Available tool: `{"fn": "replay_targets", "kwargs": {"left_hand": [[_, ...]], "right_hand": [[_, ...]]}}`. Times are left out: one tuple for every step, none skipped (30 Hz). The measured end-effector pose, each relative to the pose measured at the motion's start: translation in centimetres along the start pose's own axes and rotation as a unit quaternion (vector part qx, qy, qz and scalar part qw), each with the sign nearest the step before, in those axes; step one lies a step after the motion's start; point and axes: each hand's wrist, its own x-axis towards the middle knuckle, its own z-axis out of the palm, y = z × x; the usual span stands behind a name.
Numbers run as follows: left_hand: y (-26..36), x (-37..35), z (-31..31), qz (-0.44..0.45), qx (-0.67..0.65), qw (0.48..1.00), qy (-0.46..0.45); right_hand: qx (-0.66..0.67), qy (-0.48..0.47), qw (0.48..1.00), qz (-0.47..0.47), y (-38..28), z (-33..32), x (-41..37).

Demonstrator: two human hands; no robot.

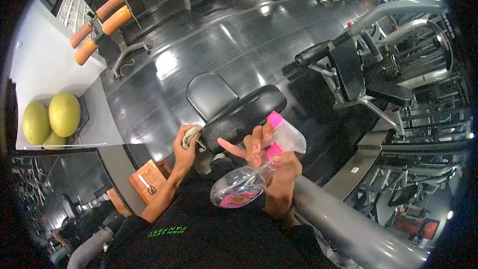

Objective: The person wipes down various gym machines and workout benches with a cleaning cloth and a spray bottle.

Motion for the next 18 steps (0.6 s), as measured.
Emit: {"fn": "replay_targets", "kwargs": {"left_hand": [[0.5,0.3,0.1,0.055,0.029,0.998,0.003],[1.2,0.5,0.2,0.061,0.011,0.998,0.007],[1.9,0.8,0.3,0.063,0.01,0.998,0.011],[2.6,1.3,0.3,0.106,0.017,0.994,-0.007],[3.6,1.8,0.4,0.148,0.023,0.988,-0.025],[5.4,2.4,0.9,0.172,0.01,0.984,-0.034],[6.3,3.1,1.6,0.191,-0.002,0.98,-0.054],[7.6,3.9,2.3,0.191,0.011,0.978,-0.083],[8.6,5.0,2.9,0.19,0.025,0.975,-0.114],[8.7,6.0,3.4,0.191,0.024,0.974,-0.117],[8.7,7.0,3.8,0.166,0.043,0.977,-0.128],[8.5,7.7,4.0,0.142,0.061,0.978,-0.14],[8.2,8.3,4.0,0.143,0.058,0.977,-0.147],[7.8,8.9,3.9,0.103,0.036,0.98,-0.168],[7.1,9.3,3.7,0.063,0.015,0.98,-0.188],[5.6,9.3,3.4,0.035,0.012,0.981,-0.19],[3.9,8.9,2.9,0.037,0.011,0.98,-0.196],[1.9,8.3,2.1,-0.003,-0.003,0.981,-0.193]], "right_hand": [[-0.001,-0.003,1.0,0.003,0.1,0.1,0.0],[-0.022,0.001,1.0,-0.006,0.2,0.3,0.0],[-0.042,0.006,0.999,-0.014,0.3,0.4,-0.1],[-0.043,0.003,0.999,-0.013,0.3,0.4,0.0],[-0.071,-0.004,0.997,-0.022,0.4,0.1,0.1],[-0.099,-0.011,0.995,-0.031,0.5,-0.1,0.2],[-0.1,-0.013,0.994,-0.031,0.6,-0.4,0.4],[-0.111,-0.021,0.993,-0.031,0.6,-0.6,0.5],[-0.122,-0.029,0.992,-0.031,0.7,-0.7,0.7],[-0.123,-0.028,0.991,-0.034,0.7,-0.5,0.8],[-0.122,-0.015,0.992,-0.029,0.8,-0.3,0.8],[-0.122,0.0,0.992,-0.025,0.9,-0.1,0.7],[-0.124,0.003,0.992,-0.032,1.1,0.1,0.7],[-0.132,0.016,0.99,-0.052,1.3,0.3,0.8],[-0.139,0.028,0.987,-0.071,1.5,0.5,0.9],[-0.141,0.03,0.987,-0.075,1.6,0.6,1.0],[-0.137,0.03,0.986,-0.087,1.6,0.6,1.2],[-0.133,0.031,0.986,-0.1,1.7,0.7,1.5]]}}
